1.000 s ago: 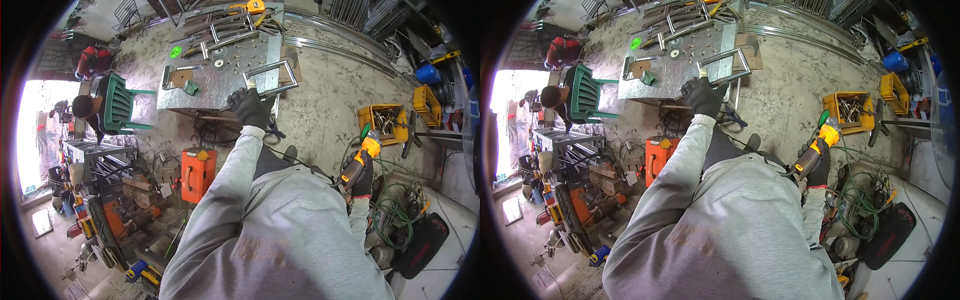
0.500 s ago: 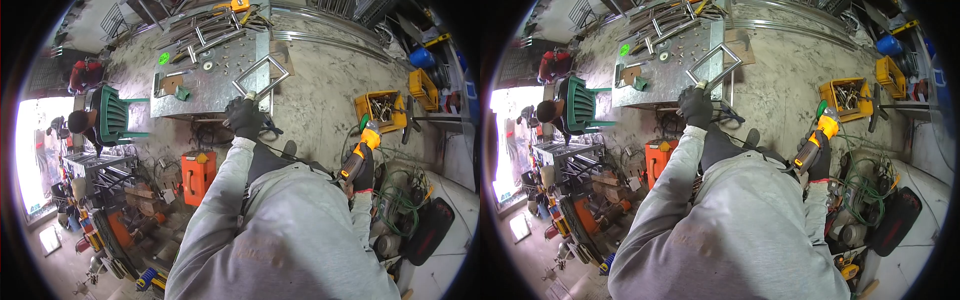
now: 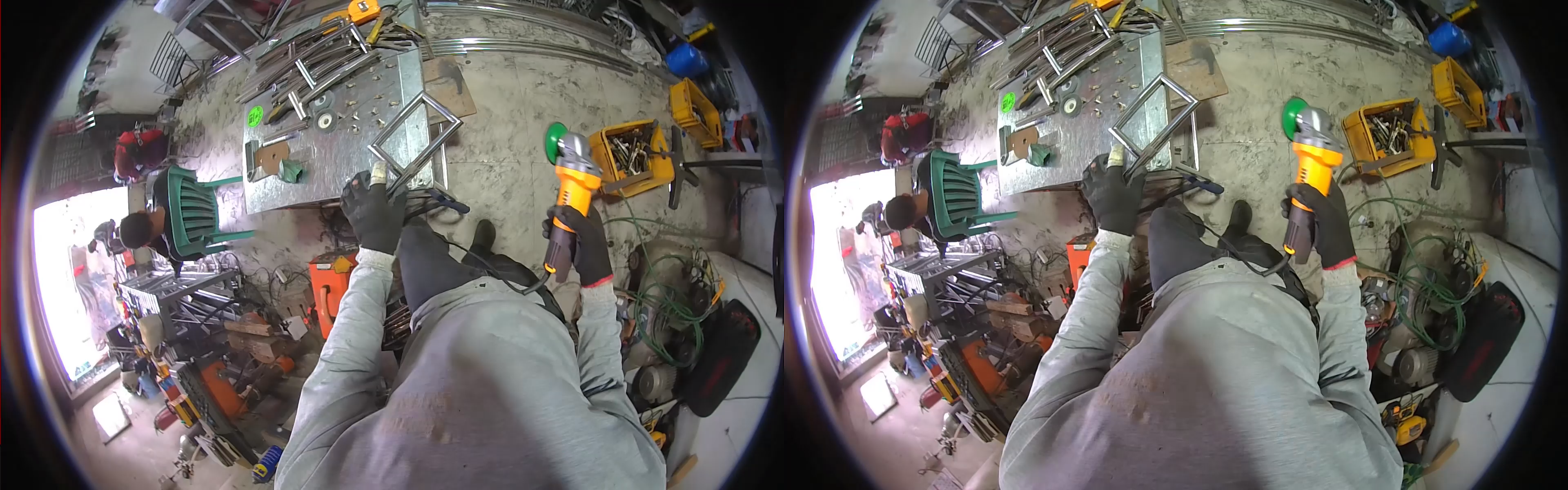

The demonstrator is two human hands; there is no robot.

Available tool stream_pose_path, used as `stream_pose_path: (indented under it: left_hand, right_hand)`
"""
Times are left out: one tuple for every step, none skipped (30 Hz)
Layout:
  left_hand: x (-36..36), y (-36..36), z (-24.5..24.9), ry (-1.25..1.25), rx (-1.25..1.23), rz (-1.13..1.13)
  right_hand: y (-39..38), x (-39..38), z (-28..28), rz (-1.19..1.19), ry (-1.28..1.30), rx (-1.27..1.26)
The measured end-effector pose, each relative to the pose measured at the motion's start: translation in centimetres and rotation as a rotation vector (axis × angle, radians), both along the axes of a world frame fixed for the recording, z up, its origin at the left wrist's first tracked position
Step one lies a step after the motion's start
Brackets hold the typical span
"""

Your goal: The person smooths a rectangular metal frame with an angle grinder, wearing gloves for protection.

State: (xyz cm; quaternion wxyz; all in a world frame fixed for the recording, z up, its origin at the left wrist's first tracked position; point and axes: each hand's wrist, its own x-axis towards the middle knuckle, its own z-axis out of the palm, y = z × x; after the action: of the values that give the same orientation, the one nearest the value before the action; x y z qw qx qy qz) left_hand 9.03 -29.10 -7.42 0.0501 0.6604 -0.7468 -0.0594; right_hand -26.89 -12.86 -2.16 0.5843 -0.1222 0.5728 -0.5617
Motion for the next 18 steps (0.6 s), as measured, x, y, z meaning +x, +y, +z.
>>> stream_pose_path:
  left_hand:
    - [-0.2,0.5,-0.3,-0.037,-0.025,0.037]
    - [-0.2,1.0,-0.8,-0.073,-0.049,0.075]
    - [-0.1,1.2,-1.0,-0.08,-0.047,0.063]
    - [0.2,1.4,-1.1,-0.076,-0.005,0.038]
    - [0.5,1.5,-1.6,-0.073,0.037,0.015]
    - [0.7,1.9,-2.2,-0.153,-0.068,-0.006]
    - [1.5,1.7,-2.7,-0.166,-0.067,-0.009]
    - [2.2,1.1,-2.2,-0.107,-0.065,-0.058]
    - [2.7,0.5,-1.8,-0.046,-0.066,-0.108]
    - [3.2,0.2,-1.3,-0.054,-0.069,-0.113]
    - [3.6,0.2,-0.4,0.057,-0.135,-0.18]
    - [3.8,0.0,1.2,0.169,-0.205,-0.245]
    - [4.1,-0.2,2.9,0.163,-0.217,-0.246]
    - [3.9,-0.5,5.6,0.285,-0.088,-0.152]
    - [4.2,-0.7,7.3,0.408,0.036,-0.055]
    - [5.3,-1.2,7.6,0.481,0.075,-0.046]
    - [6.1,-1.4,8.6,0.478,0.059,-0.046]
    - [6.8,-1.6,9.5,0.574,0.197,0.012]
  right_hand:
    - [-0.8,0.5,-0.1,0.056,0.066,-0.018]
    - [-1.4,1.0,-0.6,0.07,0.081,-0.005]
    - [-1.7,1.6,-1.1,0.058,0.073,-0.002]
    - [-2.1,2.2,-1.5,0.07,0.067,-0.013]
    - [-2.2,2.7,-1.9,0.083,0.06,-0.024]
    - [-2.1,3.1,-2.2,0.089,0.071,-0.006]
    - [-1.9,3.3,-2.5,0.086,0.058,-0.005]
    - [-1.6,3.6,-2.8,0.103,0.062,0.001]
    - [-1.4,3.7,-3.0,0.117,0.069,0.004]
    - [-1.3,3.7,-3.1,0.118,0.094,-0.008]
    - [-0.9,3.5,-3.6,0.115,0.087,-0.011]
    - [-0.5,3.2,-4.3,0.103,0.076,0.002]
    - [-0.2,3.0,-4.9,0.093,0.065,0.013]
    - [-0.1,2.8,-4.1,0.085,0.053,0.052]
    - [-0.1,2.6,-3.5,0.059,0.082,0.063]
    - [-0.1,2.5,-2.9,0.026,0.056,0.062]
    - [0.1,2.3,-2.7,-0.01,0.028,0.064]
    - [0.4,1.9,-3.3,-0.015,0.035,0.047]
